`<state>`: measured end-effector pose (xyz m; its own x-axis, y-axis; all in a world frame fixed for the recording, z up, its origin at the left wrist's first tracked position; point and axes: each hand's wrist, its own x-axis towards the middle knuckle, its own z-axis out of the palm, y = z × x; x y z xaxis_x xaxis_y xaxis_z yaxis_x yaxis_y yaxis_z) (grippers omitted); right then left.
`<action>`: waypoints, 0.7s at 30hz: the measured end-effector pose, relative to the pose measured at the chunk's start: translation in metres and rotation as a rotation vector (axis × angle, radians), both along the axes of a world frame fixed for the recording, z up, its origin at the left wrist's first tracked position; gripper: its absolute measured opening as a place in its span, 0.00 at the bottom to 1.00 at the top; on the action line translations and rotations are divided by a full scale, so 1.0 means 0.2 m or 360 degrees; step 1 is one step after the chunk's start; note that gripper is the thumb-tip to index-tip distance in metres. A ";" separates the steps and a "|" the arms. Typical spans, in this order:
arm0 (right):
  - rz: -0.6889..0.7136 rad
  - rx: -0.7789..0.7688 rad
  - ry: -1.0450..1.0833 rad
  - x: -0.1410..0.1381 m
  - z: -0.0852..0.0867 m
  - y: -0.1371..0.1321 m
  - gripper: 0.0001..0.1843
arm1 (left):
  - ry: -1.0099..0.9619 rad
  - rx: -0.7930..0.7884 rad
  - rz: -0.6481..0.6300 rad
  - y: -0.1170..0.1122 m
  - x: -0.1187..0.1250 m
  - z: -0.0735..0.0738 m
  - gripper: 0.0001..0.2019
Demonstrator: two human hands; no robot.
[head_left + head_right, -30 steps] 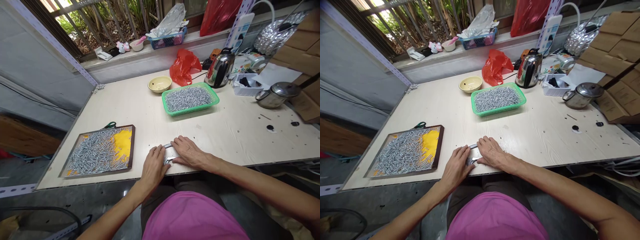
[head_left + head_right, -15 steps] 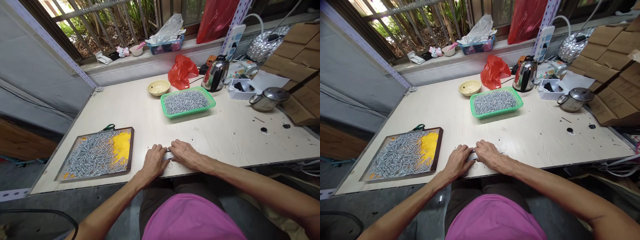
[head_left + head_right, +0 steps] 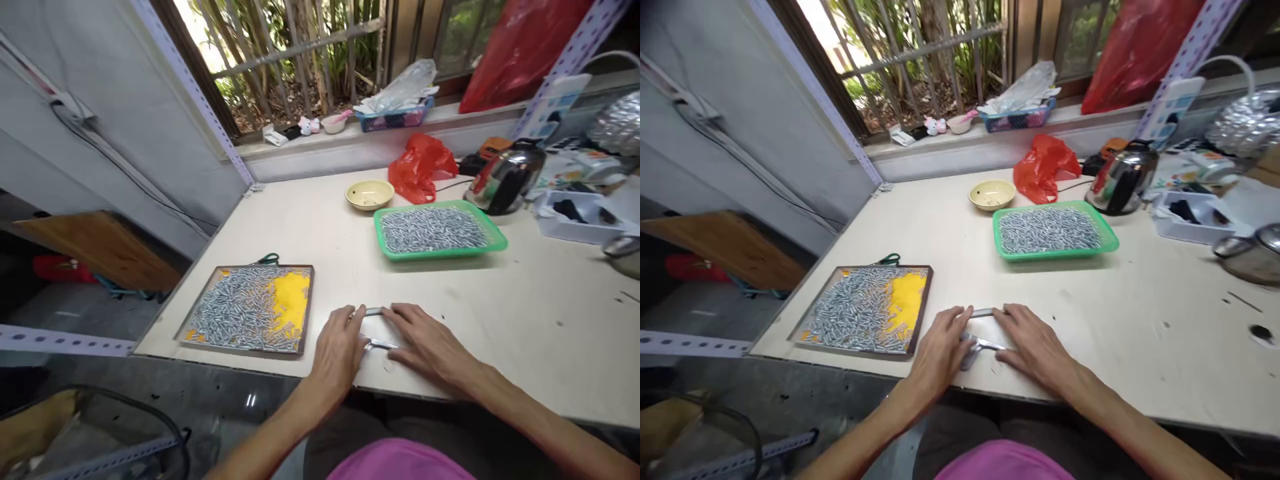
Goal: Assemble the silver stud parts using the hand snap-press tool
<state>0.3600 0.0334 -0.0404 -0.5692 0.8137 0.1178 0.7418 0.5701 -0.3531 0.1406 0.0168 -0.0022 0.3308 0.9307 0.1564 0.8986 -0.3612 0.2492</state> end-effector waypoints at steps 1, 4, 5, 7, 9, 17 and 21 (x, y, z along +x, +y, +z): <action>-0.0023 0.0070 0.0013 0.01 -0.04 -0.01 0.33 | -0.0011 0.0101 0.0096 0.01 -0.09 0.03 0.20; 0.0008 0.0221 0.0005 0.04 -0.14 -0.04 0.30 | 0.0145 0.0293 0.0383 0.09 -0.43 0.07 0.15; 0.0020 0.0258 0.0006 0.04 -0.17 -0.04 0.29 | 0.0205 0.0295 0.0392 0.11 -0.53 0.06 0.15; 0.0010 0.0306 0.0023 0.03 -0.21 -0.03 0.26 | 0.0295 0.0251 0.0322 0.16 -0.71 0.02 0.14; -0.0050 0.0308 0.0043 0.01 -0.23 -0.01 0.23 | 0.0348 0.0192 0.0196 0.20 -0.81 -0.05 0.13; -0.0237 0.0066 0.0074 -0.16 -0.01 0.05 0.16 | 0.0341 0.0192 -0.0232 0.30 -0.92 -0.18 0.13; 0.0192 -0.0100 0.0015 -0.30 0.07 0.05 0.11 | 0.0320 0.0257 -0.0361 0.35 -0.95 -0.21 0.16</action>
